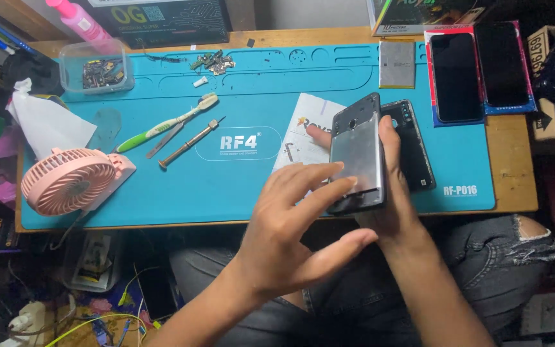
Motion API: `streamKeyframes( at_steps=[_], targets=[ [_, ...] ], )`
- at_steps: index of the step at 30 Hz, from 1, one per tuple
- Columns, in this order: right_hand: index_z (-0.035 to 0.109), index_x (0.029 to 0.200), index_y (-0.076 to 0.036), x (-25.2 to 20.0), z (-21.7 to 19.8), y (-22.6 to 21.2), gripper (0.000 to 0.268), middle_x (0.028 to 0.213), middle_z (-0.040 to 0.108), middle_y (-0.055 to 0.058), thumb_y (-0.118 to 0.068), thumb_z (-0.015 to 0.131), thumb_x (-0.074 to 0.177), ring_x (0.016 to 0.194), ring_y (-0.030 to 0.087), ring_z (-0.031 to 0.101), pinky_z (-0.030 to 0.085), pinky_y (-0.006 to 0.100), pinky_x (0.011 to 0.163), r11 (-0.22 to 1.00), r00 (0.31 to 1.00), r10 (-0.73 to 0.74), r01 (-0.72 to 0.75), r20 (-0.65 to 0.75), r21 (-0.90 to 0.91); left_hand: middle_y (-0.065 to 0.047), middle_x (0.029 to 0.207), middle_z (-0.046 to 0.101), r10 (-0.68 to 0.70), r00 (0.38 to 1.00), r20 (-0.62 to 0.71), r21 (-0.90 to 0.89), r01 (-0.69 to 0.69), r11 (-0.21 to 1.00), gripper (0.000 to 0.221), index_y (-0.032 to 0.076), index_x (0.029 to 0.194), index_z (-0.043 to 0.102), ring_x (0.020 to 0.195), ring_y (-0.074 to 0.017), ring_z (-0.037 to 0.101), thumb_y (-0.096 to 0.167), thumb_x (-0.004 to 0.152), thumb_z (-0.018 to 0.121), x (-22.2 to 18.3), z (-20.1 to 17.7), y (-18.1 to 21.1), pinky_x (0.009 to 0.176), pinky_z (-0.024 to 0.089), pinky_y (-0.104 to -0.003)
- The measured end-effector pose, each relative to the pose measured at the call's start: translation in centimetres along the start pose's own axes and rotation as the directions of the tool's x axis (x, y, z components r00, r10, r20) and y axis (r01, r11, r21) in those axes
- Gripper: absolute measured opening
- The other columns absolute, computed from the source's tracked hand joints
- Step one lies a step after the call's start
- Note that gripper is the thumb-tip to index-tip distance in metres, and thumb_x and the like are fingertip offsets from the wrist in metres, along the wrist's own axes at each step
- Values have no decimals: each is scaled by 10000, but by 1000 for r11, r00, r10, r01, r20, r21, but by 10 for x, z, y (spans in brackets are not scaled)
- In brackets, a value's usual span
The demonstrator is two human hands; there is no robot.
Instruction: Disassembling and reassembling a mobile phone to inspect and repair internal components
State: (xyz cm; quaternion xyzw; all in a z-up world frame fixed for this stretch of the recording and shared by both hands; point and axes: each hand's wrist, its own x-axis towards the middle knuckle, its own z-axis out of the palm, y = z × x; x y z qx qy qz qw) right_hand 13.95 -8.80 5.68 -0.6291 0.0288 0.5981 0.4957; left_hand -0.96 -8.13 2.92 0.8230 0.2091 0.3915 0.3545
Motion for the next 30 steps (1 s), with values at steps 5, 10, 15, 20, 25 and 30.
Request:
streamKeyframes(
  at_steps=[5,10,15,20,25,30],
  targets=[
    [391,1575,-247,23,-25,23,766,1565,665,211,-598,436,895,1203,456,749,618,609,1024,956,953,-261,234,152,176,-120,1231,784,-71,996,-45,-3,71,997,307,66,1249,719,1127,-295,781,134,963,806,-5,2,-5,1048,557,-433],
    [208,1653,-355,40,-59,36,836,1659,483,280,-261,725,1003,1355,560,633,549,654,1083,905,799,-412,304,438,297,-123,1247,810,-55,998,-42,-18,54,998,344,33,1309,700,1131,-283,825,64,978,790,-13,0,-11,1008,620,-404],
    [-1,1680,-456,37,-70,38,1030,1745,355,236,-127,716,1018,1380,427,640,565,506,1078,930,720,-366,303,589,207,-117,1272,814,-106,994,38,-71,108,992,428,72,1348,692,1131,-279,836,60,932,792,-20,-6,-10,996,657,-371],
    [70,1674,-462,35,-72,37,1067,1761,309,278,-40,741,960,1402,448,629,548,451,1089,925,716,-371,338,590,171,-118,1197,829,-111,993,23,-58,113,992,406,44,1304,715,1072,-271,846,50,901,766,-22,-4,-11,971,666,-372],
    [98,1678,-384,22,-59,29,1164,1676,370,354,-2,797,829,1626,281,340,563,470,1091,879,742,-434,472,511,62,-116,1248,815,-240,971,25,-172,240,955,363,63,1326,711,1047,-217,822,177,981,689,0,-3,-7,978,656,-340],
    [167,1731,-333,2,-46,10,1245,1276,528,50,14,864,759,1109,173,627,681,326,903,753,827,-360,531,432,-388,-149,1178,834,-434,893,-118,-204,406,891,428,93,1355,704,1026,-195,848,103,931,645,33,13,-28,928,710,-323]
  ],
)
